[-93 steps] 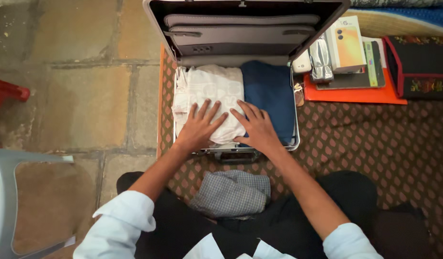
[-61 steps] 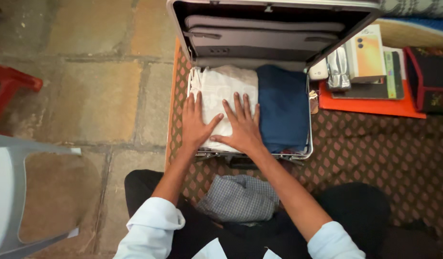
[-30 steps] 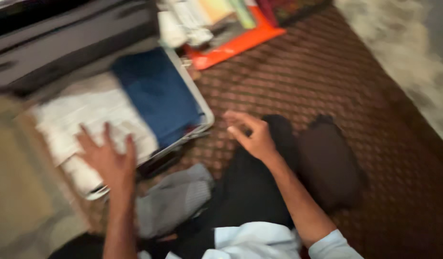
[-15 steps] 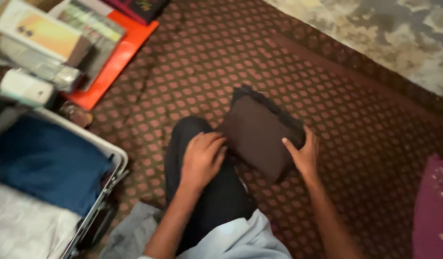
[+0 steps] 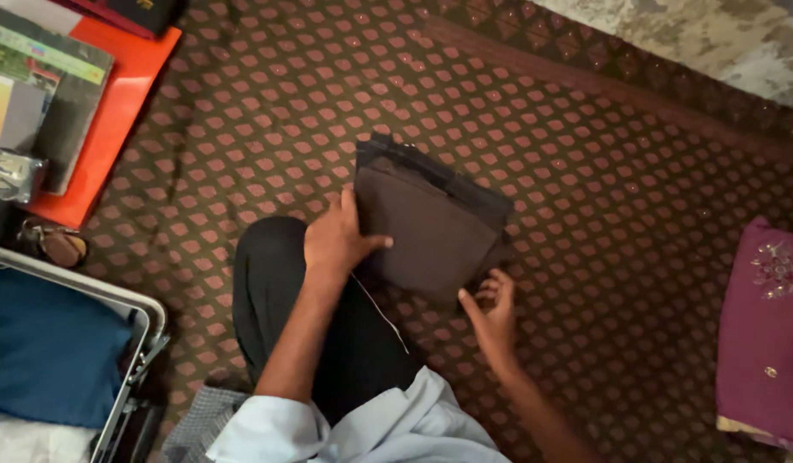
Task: The person packs folded clothes into a suitcase placed on a mat. They place a brown garment inside, close and reopen the suitcase, then add a black garment. The person removes the black garment, places it on the mat, and then removes a white garment and a blue garment from the suitcase, placing them on the mat as well.
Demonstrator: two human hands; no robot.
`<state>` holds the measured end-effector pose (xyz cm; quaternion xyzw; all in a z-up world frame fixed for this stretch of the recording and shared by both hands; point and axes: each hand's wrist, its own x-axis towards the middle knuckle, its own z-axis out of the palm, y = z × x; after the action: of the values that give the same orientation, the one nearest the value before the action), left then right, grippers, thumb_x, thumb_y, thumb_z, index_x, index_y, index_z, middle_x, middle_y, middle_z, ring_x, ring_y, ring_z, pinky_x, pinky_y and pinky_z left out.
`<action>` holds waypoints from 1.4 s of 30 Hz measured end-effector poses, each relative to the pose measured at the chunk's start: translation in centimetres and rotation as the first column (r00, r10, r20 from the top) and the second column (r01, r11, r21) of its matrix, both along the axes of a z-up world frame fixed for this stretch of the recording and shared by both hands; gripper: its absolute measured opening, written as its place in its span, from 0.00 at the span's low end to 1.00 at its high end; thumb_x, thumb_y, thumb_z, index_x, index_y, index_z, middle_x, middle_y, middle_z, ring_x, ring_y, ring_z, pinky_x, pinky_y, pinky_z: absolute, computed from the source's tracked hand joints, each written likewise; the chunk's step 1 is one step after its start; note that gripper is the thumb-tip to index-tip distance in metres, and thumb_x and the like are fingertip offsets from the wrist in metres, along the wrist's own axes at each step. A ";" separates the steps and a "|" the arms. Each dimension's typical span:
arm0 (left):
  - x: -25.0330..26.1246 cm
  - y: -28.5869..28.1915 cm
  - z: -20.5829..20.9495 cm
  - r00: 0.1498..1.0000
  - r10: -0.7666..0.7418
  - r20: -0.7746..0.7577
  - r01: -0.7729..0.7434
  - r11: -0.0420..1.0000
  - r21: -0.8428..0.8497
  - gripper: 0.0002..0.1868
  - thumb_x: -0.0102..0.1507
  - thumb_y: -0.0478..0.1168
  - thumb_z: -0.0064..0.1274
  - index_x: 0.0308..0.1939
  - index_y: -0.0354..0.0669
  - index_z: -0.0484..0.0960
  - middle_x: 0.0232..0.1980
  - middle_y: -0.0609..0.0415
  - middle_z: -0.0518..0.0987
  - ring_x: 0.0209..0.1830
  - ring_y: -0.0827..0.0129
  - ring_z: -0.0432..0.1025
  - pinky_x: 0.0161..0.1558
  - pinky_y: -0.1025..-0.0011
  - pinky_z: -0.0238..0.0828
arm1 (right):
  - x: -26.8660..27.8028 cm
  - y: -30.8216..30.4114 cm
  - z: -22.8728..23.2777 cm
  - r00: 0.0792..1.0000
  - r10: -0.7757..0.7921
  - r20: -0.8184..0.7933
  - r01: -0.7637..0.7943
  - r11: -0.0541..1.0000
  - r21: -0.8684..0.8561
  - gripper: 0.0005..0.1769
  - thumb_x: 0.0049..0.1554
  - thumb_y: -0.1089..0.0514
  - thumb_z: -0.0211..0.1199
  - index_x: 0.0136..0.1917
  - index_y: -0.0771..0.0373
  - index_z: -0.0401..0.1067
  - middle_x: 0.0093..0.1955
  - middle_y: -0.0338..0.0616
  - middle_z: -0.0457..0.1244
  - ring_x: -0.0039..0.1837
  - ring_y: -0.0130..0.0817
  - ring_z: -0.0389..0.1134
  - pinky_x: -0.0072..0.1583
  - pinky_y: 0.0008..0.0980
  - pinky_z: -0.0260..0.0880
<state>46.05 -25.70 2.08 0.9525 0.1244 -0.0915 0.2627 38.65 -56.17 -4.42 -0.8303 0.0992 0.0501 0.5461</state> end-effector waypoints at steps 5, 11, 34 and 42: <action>-0.4 0.3 0.5 0.972 0.100 0.212 -0.072 0.988 -0.136 0.44 0.52 0.62 0.69 0.63 0.41 0.71 0.60 0.45 0.76 0.52 0.49 0.76 0.44 0.55 0.75 | 0.4 0.6 0.5 0.979 -0.074 0.191 0.089 0.993 -0.074 0.38 0.54 0.58 0.73 0.72 0.66 0.57 0.55 0.45 0.57 0.54 0.35 0.60 0.52 0.34 0.67; 0.7 -0.7 1.0 0.952 0.274 0.134 -0.257 0.958 -0.130 0.36 0.53 0.61 0.68 0.54 0.43 0.76 0.56 0.48 0.75 0.49 0.49 0.76 0.45 0.54 0.75 | -2.3 0.8 1.5 0.852 0.389 0.351 -0.367 0.921 -0.130 0.04 0.61 0.63 0.68 0.50 0.59 0.75 0.49 0.38 0.69 0.51 0.28 0.71 0.52 0.28 0.71; -9.6 6.3 2.7 0.940 0.241 -0.240 -0.219 -0.110 -0.969 0.36 0.71 0.59 0.41 0.67 0.27 0.71 0.60 0.36 0.78 0.53 0.54 0.79 0.53 0.58 0.78 | 13.2 7.5 15.1 0.770 0.502 0.393 -0.315 0.836 -0.450 0.27 0.51 0.61 0.70 0.63 0.70 0.75 0.56 0.58 0.71 0.56 0.42 0.74 0.58 0.39 0.73; -16.9 6.8 4.8 0.996 -0.066 0.064 0.010 -0.616 -0.787 0.44 0.72 0.68 0.30 0.75 0.32 0.62 0.70 0.33 0.71 0.66 0.46 0.72 0.62 0.48 0.71 | 8.9 18.4 23.6 0.103 0.726 0.680 -0.638 0.573 -0.515 0.19 0.54 0.61 0.67 0.58 0.68 0.74 0.57 0.53 0.71 0.59 0.43 0.75 0.59 0.40 0.76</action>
<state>29.11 -18.86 6.88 0.1850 -0.0648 -0.1779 0.9643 47.51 -37.77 19.20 -0.7103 -0.5717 -0.1204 0.3926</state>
